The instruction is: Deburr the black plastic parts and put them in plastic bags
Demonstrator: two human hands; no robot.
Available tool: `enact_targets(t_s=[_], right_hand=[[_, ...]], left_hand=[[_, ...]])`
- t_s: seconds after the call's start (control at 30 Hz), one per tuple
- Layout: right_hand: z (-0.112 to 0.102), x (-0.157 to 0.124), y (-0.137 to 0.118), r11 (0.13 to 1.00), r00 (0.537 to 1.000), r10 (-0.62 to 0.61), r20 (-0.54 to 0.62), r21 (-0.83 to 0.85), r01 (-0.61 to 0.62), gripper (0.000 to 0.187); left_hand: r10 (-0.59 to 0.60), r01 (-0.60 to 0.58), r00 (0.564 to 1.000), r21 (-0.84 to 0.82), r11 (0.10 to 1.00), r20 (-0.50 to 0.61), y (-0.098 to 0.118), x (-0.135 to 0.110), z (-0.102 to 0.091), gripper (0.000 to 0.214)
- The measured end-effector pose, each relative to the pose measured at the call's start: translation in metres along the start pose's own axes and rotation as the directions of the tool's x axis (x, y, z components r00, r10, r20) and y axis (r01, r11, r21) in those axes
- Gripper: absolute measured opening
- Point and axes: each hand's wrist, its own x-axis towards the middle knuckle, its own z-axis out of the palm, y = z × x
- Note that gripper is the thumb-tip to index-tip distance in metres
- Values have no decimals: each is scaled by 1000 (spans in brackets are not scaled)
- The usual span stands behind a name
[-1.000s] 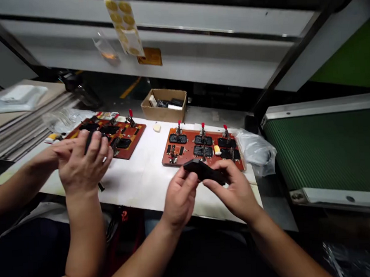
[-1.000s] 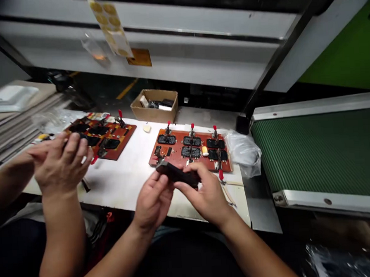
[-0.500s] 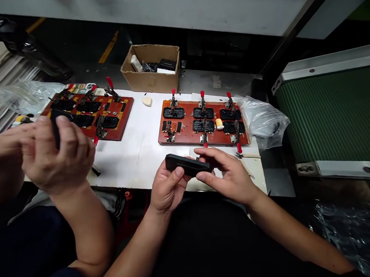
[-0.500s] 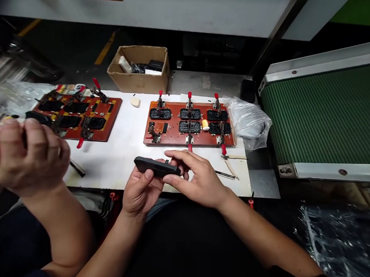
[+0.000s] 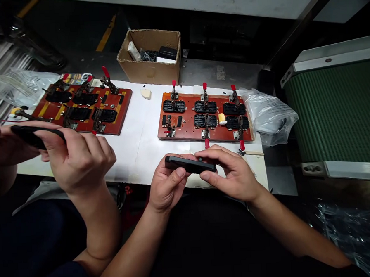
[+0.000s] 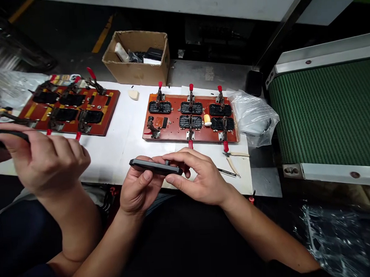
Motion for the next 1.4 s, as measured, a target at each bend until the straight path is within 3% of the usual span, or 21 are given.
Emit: enact_targets(t_s=[0.2,0.37,0.47,0.57,0.67,0.83,1.17,1.4], right_hand=[[0,0,2,997,997,-75,-22,-20,75,48],[4,1,3,998,993,-57,-102,-39,54,48],[8,2,3,998,988,-47,-148,-54,40,45],[10,3,4,998,983,-41,-181,-45,34,45],[12,0,5,999,980,-22,-199,-40,14,44],[16,-8,3,993,964,-19,-266,-113,-11,44],[17,-5,3,995,946,-69,-316,-93,42,43],[20,-3,4,1000,954,10,-300,-13,-14,38]], left_hand=[[24,-26,998,31,999,64,7,0,4,21],[18,-16,992,-18,1000,128,11,-1,7,36],[26,-23,994,-34,999,111,13,1,14,43],[158,-161,985,45,986,66,15,4,26,42],[323,-326,945,152,933,48,17,5,38,22],[456,-462,886,243,853,82,25,5,55,8],[477,-500,866,258,827,151,33,11,69,7],[448,-472,881,320,822,148,33,12,66,6]])
